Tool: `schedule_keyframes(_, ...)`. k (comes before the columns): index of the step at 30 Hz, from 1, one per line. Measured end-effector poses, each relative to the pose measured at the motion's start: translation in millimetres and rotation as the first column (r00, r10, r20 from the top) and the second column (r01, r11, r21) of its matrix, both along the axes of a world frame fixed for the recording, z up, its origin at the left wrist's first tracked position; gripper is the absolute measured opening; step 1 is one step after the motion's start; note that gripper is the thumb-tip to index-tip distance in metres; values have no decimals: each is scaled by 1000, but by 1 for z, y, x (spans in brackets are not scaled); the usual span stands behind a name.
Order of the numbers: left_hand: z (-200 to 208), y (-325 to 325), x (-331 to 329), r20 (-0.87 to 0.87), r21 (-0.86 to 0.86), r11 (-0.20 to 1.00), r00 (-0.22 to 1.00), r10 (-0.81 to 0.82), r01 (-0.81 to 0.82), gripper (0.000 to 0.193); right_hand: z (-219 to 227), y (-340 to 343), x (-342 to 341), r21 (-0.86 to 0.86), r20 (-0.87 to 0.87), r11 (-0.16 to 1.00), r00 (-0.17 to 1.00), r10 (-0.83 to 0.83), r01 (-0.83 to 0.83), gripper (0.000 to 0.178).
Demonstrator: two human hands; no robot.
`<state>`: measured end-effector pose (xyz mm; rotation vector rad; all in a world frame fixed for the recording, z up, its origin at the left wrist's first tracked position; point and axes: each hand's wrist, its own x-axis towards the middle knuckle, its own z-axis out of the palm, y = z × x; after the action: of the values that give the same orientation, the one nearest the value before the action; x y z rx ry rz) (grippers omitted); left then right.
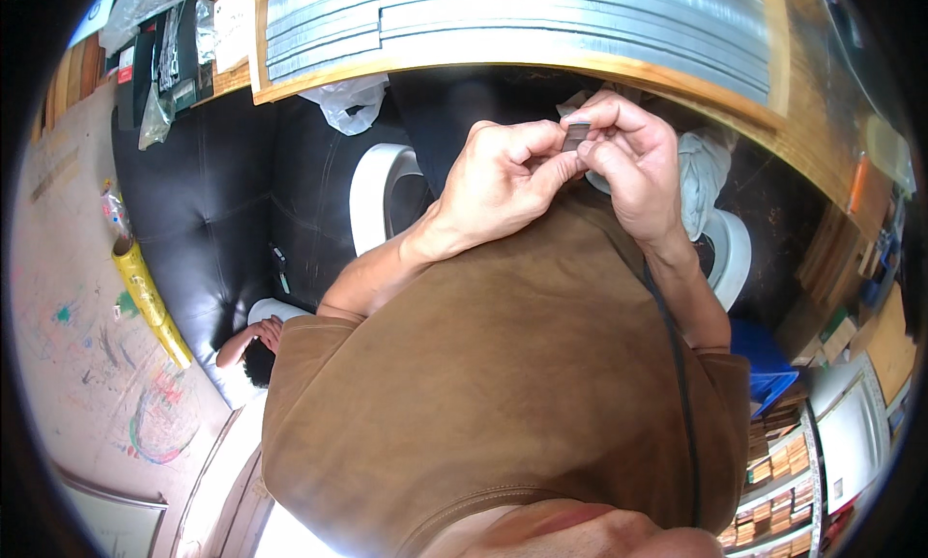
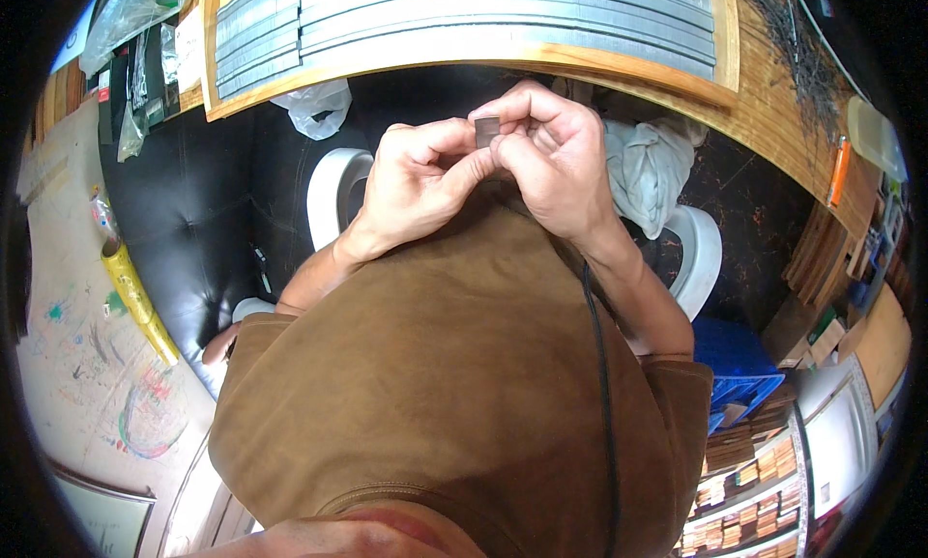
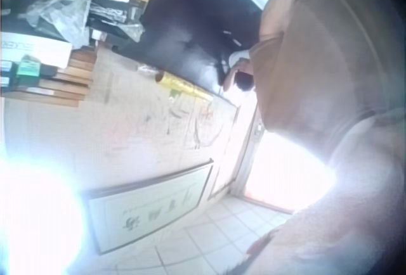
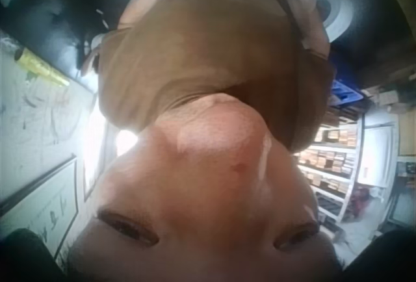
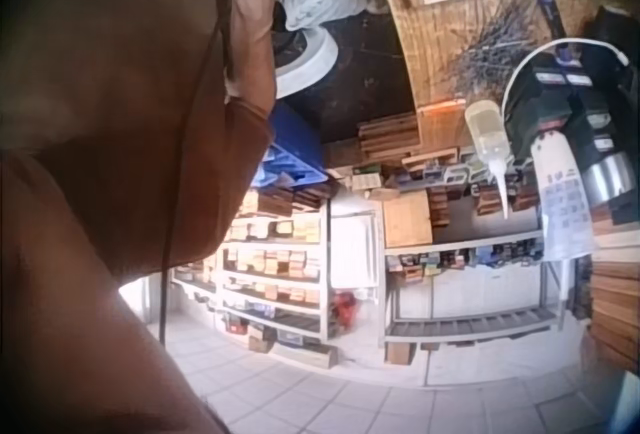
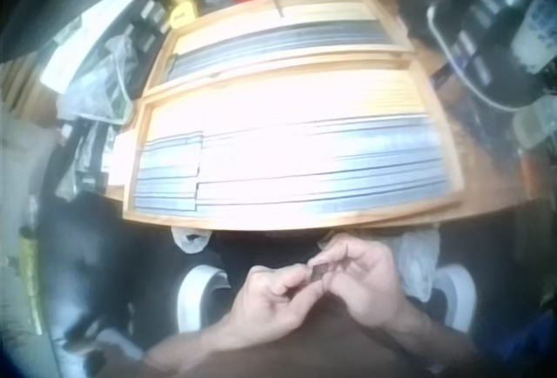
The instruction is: The person repeatedly picks up small gray metal strips from a wooden tray, aligns them by hand, and places them back into the tray. The hands handle the strips one at a time, occasionally adjusting their orientation before returning them to the tray.
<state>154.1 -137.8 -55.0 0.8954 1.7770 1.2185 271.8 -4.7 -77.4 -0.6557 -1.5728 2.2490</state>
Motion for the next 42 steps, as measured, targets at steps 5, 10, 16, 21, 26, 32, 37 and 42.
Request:
schedule_keyframes(5,-4,1,5,57,35,999,998,33,-35,9,3,4,1,-172,-29,983,998,53,-57,11)
schedule_keyframes(10,-3,0,4,55,0,1000,998,11,-11,8,7,3,0,-181,-21,982,998,51,-54,10)
schedule_keyframes(16,-6,0,3,171,7,1000,985,13,-14,10,-2,2,0,-73,-24,997,999,35,-37,11)
schedule_keyframes(21,3,6,-11,610,-35,999,792,6,20,12,10,0,0,-286,56,958,998,33,-16,15)
schedule_keyframes(26,4,9,-20,636,-49,991,769,-64,123,15,3,10,3,-413,34,909,996,79,-58,15)
schedule_keyframes(32,6,14,-26,660,-98,988,751,-22,115,17,5,8,1,-398,23,917,999,40,-27,19)
schedule_keyframes(37,11,22,-36,685,-153,979,728,7,134,18,7,17,2,-440,41,891,989,145,-112,24)
schedule_keyframes(42,1,28,-39,751,-58,996,660,1,65,20,0,15,-8,-525,-6,851,1000,17,-18,18)
